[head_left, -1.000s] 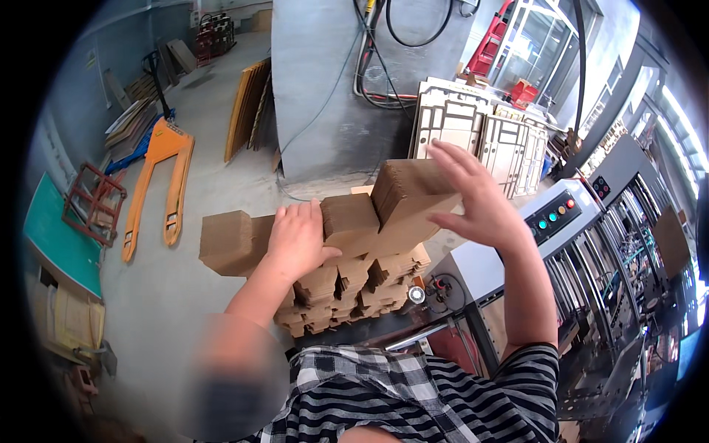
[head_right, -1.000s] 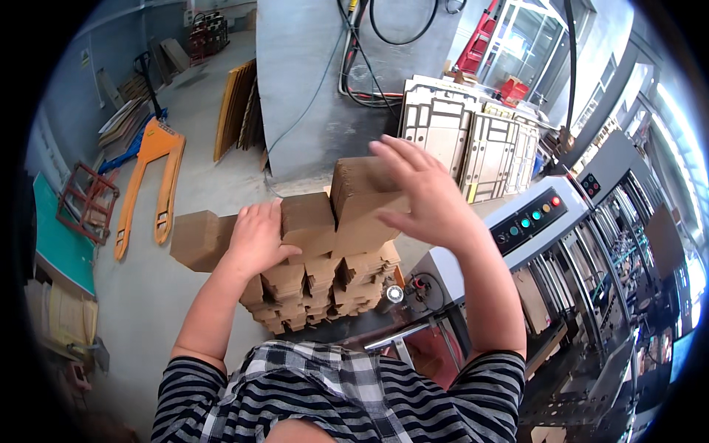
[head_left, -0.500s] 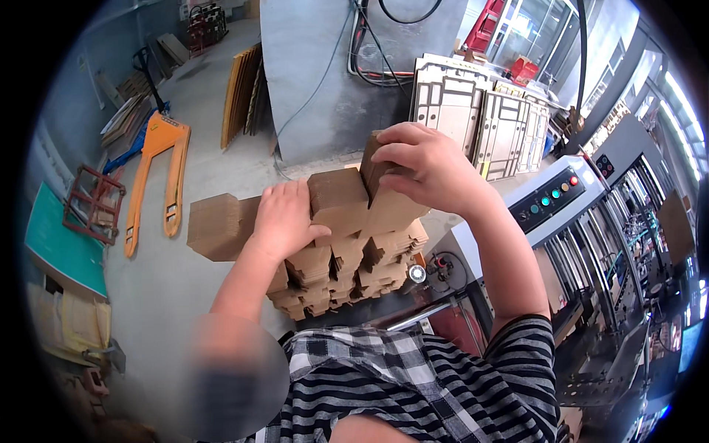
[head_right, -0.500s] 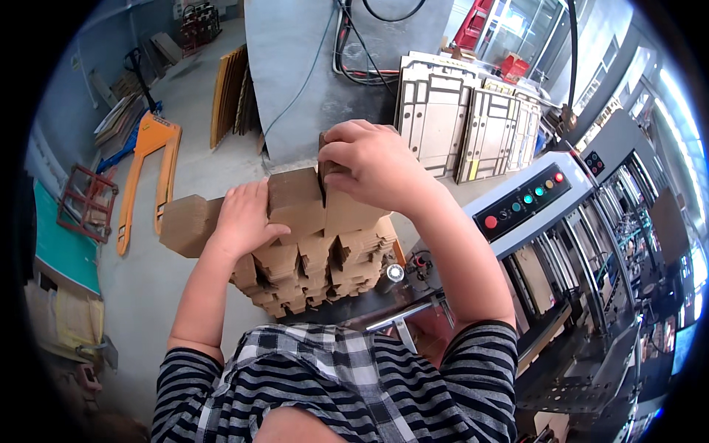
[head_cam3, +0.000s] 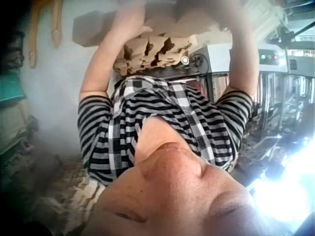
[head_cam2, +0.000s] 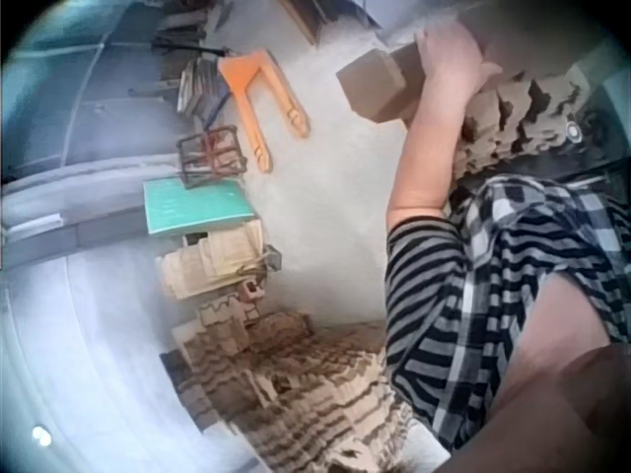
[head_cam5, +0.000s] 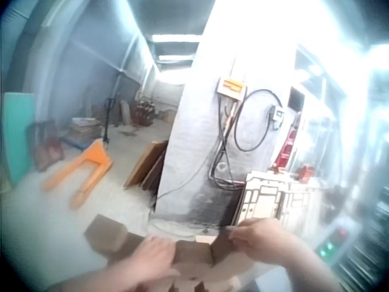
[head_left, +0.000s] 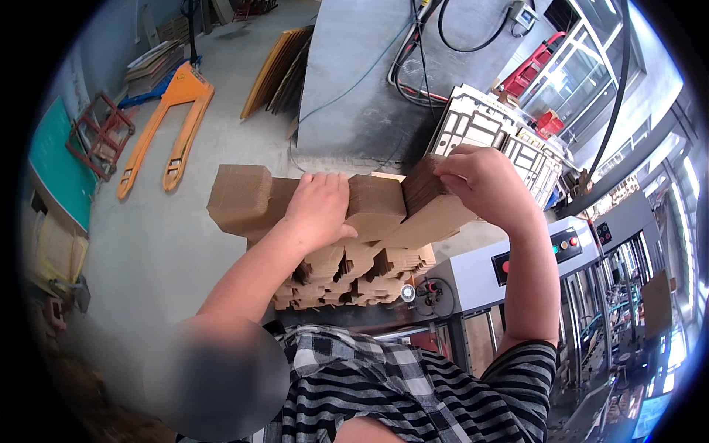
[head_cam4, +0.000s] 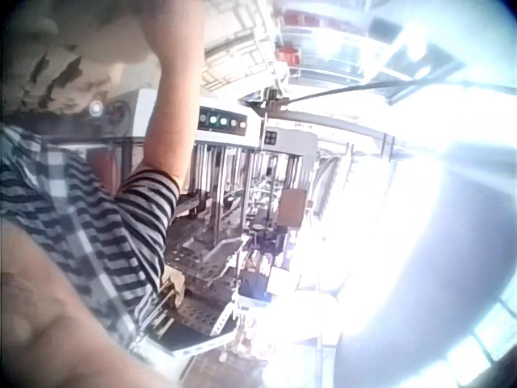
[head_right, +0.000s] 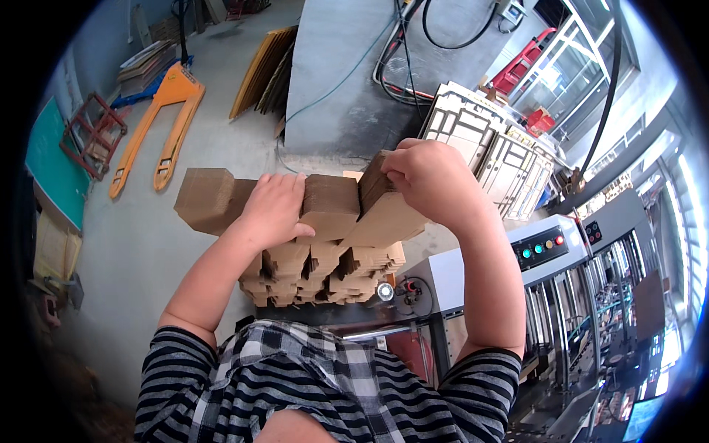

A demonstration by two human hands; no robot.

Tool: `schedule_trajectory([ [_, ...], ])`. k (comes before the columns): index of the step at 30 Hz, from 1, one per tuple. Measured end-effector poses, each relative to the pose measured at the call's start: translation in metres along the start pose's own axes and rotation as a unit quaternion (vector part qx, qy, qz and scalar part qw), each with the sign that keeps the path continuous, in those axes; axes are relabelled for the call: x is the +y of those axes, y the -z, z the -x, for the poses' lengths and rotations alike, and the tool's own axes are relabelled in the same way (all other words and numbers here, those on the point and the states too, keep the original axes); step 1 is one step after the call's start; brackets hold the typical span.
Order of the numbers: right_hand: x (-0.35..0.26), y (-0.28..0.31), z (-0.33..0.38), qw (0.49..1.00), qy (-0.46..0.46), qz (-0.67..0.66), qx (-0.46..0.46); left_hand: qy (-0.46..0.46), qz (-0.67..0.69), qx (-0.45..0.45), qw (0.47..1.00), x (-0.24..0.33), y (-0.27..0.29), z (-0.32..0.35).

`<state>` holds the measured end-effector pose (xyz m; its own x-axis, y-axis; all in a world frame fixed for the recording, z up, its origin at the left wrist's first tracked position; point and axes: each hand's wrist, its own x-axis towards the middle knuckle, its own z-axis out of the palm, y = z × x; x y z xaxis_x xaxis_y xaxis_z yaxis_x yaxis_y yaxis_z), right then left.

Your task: The person picks up flat cardboard box blanks from a stack and places them into a machine. The machine folds and glues the blanks into boxes. The person then retrieves the finished boxes from the machine and stacks them on a pallet.

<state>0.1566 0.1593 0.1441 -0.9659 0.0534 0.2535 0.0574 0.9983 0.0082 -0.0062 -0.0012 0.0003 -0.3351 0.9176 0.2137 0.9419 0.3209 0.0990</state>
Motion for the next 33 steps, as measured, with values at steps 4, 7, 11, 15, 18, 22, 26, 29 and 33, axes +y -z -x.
schedule_trajectory([
  [4, -0.005, 0.005, -0.011, 0.990, 0.048, 0.118, -0.059, -0.006, -0.001, 0.003, 1.000, -0.004, 0.001, 0.002],
  [7, -0.009, 0.003, -0.011, 0.979, 0.081, 0.179, -0.047, -0.008, -0.005, 0.000, 1.000, -0.004, 0.001, 0.000],
  [11, 0.006, 0.009, 0.005, 0.992, 0.032, 0.123, -0.005, -0.009, -0.007, 0.005, 1.000, -0.005, -0.002, 0.003],
  [15, 0.035, 0.017, 0.053, 0.986, -0.166, -0.003, -0.008, -0.002, -0.009, 0.013, 1.000, -0.007, -0.001, 0.003],
  [18, 0.079, -0.013, 0.097, 0.952, -0.266, -0.153, -0.011, 0.004, 0.013, 0.019, 1.000, -0.003, -0.004, 0.000],
  [22, 0.096, -0.097, 0.101, 0.925, -0.224, -0.294, 0.085, 0.012, 0.001, 0.012, 1.000, -0.004, -0.001, -0.004],
  [26, 0.073, -0.124, 0.073, 0.913, -0.197, -0.348, 0.081, 0.037, 0.027, -0.007, 0.999, -0.006, 0.001, -0.007],
  [29, 0.089, -0.150, 0.075, 0.878, -0.204, -0.424, 0.085, 0.045, 0.078, 0.055, 0.994, -0.005, -0.001, -0.012],
  [33, 0.088, -0.150, 0.076, 0.870, -0.198, -0.444, 0.079, 0.008, 0.034, 0.181, 0.983, 0.014, 0.003, -0.019],
])
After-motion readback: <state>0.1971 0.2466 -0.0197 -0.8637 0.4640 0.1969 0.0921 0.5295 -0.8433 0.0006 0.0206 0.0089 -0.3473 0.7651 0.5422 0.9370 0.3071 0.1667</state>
